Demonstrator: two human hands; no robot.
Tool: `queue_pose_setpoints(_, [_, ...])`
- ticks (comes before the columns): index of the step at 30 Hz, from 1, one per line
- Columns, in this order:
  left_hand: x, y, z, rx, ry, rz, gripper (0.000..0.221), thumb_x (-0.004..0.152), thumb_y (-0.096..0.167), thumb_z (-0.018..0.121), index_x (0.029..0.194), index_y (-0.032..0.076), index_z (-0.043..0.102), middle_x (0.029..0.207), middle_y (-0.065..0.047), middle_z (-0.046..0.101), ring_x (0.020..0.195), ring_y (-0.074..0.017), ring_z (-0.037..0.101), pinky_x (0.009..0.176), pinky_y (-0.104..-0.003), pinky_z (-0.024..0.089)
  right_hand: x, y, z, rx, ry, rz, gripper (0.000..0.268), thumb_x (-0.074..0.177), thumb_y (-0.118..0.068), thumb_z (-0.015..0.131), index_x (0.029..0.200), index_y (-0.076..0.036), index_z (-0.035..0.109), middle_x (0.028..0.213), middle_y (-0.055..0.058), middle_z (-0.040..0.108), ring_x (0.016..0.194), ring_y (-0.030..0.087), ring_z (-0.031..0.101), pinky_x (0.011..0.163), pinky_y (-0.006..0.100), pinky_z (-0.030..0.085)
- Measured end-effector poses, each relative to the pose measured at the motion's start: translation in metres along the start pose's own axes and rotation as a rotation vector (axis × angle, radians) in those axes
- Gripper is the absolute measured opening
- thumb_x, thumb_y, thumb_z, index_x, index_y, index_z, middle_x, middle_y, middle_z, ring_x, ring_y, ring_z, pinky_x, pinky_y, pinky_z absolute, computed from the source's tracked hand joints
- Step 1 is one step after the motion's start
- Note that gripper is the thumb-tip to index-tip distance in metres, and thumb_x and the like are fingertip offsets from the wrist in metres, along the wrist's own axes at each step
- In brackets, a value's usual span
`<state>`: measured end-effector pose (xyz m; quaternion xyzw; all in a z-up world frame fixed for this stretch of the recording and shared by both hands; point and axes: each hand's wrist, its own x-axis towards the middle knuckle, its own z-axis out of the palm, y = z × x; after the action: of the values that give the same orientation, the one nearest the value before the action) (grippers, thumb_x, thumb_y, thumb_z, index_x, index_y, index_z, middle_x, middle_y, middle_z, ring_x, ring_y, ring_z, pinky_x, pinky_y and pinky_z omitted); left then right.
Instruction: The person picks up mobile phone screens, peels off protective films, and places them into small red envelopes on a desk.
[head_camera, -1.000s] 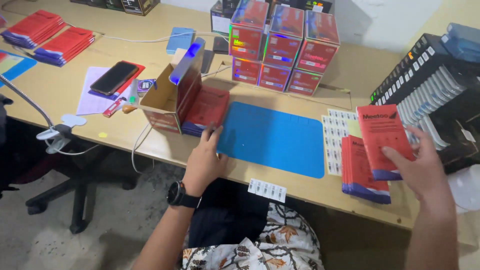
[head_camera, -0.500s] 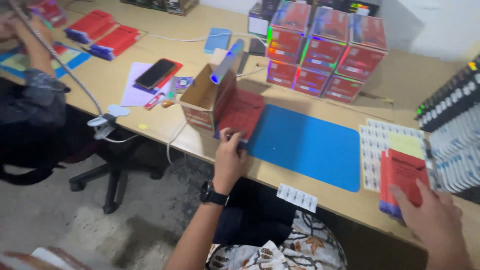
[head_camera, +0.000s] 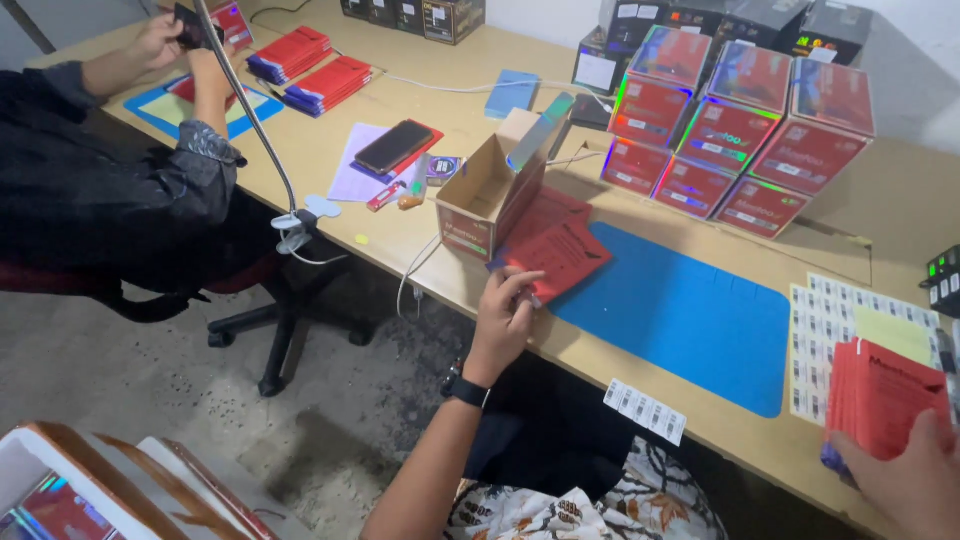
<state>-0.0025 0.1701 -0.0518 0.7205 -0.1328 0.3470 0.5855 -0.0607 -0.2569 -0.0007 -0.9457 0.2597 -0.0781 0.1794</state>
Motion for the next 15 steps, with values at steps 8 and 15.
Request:
queue_pose_setpoints(8, [0.004, 0.01, -0.003, -0.067, 0.051, -0.002, 0.028, 0.089, -0.004, 0.054, 0.105, 0.009, 0.074, 0.102, -0.007, 0.059, 0.098, -0.0211, 0.061, 0.089, -0.032, 0.052, -0.004, -0.015, -0.015, -0.264, 0.023, 0.089, 0.106, 0.08, -0.054, 0.077, 0.167, -0.013, 0.031, 0.152, 0.027, 0.044, 0.131, 0.046, 0.054, 0.093, 0.057, 0.056])
queue_pose_setpoints(15, [-0.007, 0.007, 0.001, -0.038, 0.046, -0.02, 0.024, 0.09, -0.003, 0.053, 0.097, 0.009, 0.073, 0.098, -0.006, 0.061, 0.092, -0.0208, 0.063, 0.085, -0.031, 0.052, -0.012, -0.013, -0.026, -0.206, -0.091, 0.187, 0.108, 0.079, -0.059, 0.074, 0.167, -0.02, 0.024, 0.152, 0.028, 0.034, 0.135, 0.05, 0.047, 0.103, 0.061, 0.047])
